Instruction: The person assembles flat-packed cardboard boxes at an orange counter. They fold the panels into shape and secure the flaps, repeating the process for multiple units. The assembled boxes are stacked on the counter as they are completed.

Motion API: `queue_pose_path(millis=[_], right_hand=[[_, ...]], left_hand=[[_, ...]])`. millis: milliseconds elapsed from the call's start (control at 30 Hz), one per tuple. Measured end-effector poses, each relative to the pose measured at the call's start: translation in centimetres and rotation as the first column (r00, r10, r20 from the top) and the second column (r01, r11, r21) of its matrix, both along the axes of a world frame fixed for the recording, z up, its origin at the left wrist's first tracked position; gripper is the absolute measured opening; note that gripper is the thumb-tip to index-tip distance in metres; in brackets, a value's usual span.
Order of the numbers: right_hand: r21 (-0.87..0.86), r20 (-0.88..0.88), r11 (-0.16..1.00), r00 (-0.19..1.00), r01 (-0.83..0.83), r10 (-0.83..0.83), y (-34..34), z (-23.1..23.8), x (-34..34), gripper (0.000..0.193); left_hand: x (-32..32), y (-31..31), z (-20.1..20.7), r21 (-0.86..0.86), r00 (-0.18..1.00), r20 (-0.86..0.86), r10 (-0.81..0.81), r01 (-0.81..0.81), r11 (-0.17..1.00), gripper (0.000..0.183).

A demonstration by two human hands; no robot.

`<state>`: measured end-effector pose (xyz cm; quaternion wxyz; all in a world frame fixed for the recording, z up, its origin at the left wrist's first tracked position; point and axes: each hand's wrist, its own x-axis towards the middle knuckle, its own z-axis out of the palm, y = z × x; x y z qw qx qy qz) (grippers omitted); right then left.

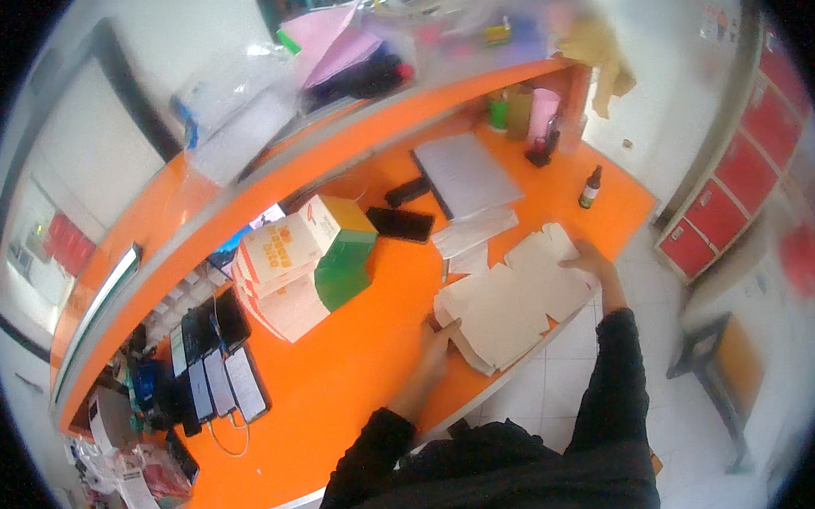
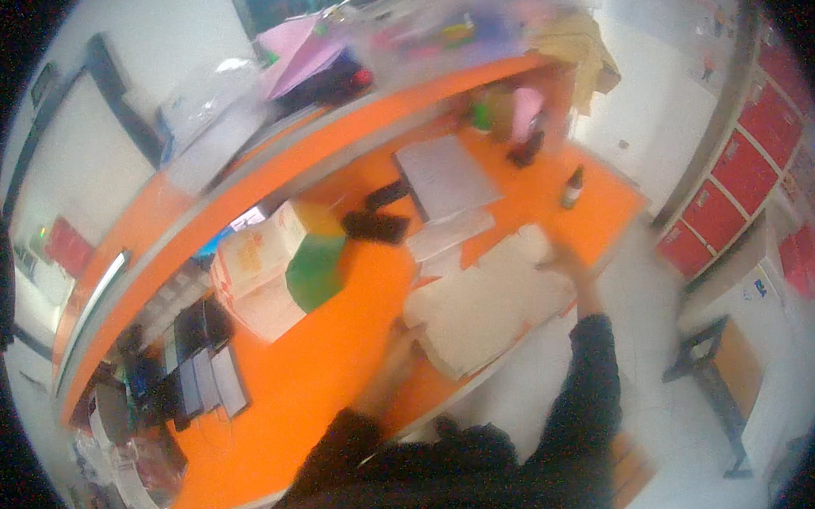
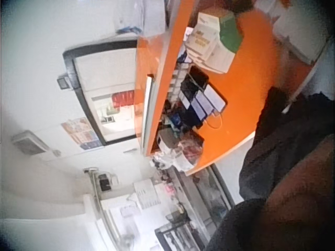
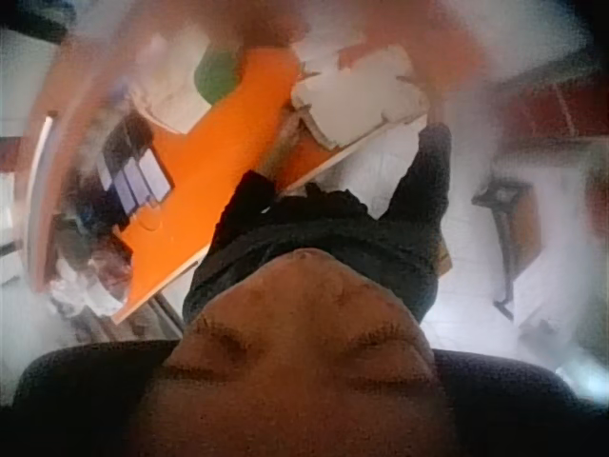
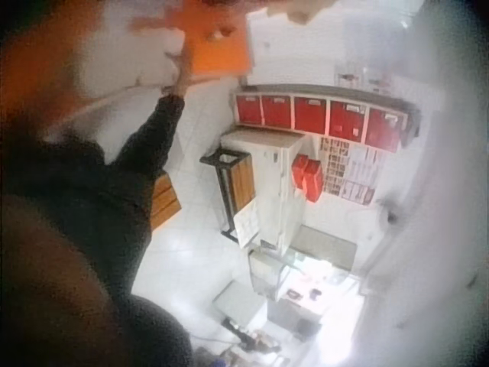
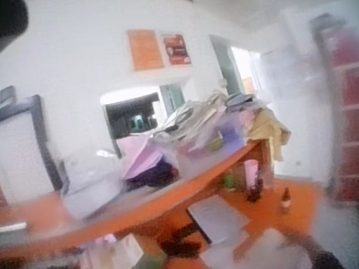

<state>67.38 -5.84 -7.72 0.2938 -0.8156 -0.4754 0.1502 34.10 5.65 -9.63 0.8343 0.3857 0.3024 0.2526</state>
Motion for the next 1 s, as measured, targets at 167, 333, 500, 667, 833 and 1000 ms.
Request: queue_pose_path(millis=[167,333,500,667,833,1000], right_hand=[[0.028,-0.248,0.995,0.964,-0.093,0.097,-0.3,-1.4,-1.4,0.056],[0.071,-0.262,0.995,0.962,-0.067,0.084,-0.1,2.6,-7.5,0.054],[0.235,-0.625,0.972,0.77,0.029,0.128,1.6,6.4,-15.2,0.048],[0.291,-0.711,0.954,0.651,-0.072,0.266,4.8,6.1,-19.1,0.045],[0.378,-0.807,0.903,0.406,-0.204,0.43,9.5,-2.1,-21.1,0.041],[0.312,-0.679,0.741,0.406,-0.594,0.612,6.4,6.7,-35.4,0.039]], left_hand=[[-3.4,-0.7,-1.1,-0.264,0.985,0.144,0.095,-0.054,0.963,0.044],[-6.8,-2.4,1.4,0.087,0.964,-0.022,0.264,-0.262,0.961,0.043],[-13.3,-1.7,6.9,-0.132,0.945,-0.097,0.313,-0.324,0.937,0.043],[-18.7,-3.2,10.8,-0.034,0.871,-0.099,0.481,-0.486,0.873,0.045],[-19.9,-4.5,11.8,0.09,0.919,0.025,0.393,-0.394,0.915,0.047],[-20.9,-5.6,11.7,0.047,0.917,0.036,0.397,-0.398,0.916,0.05]])
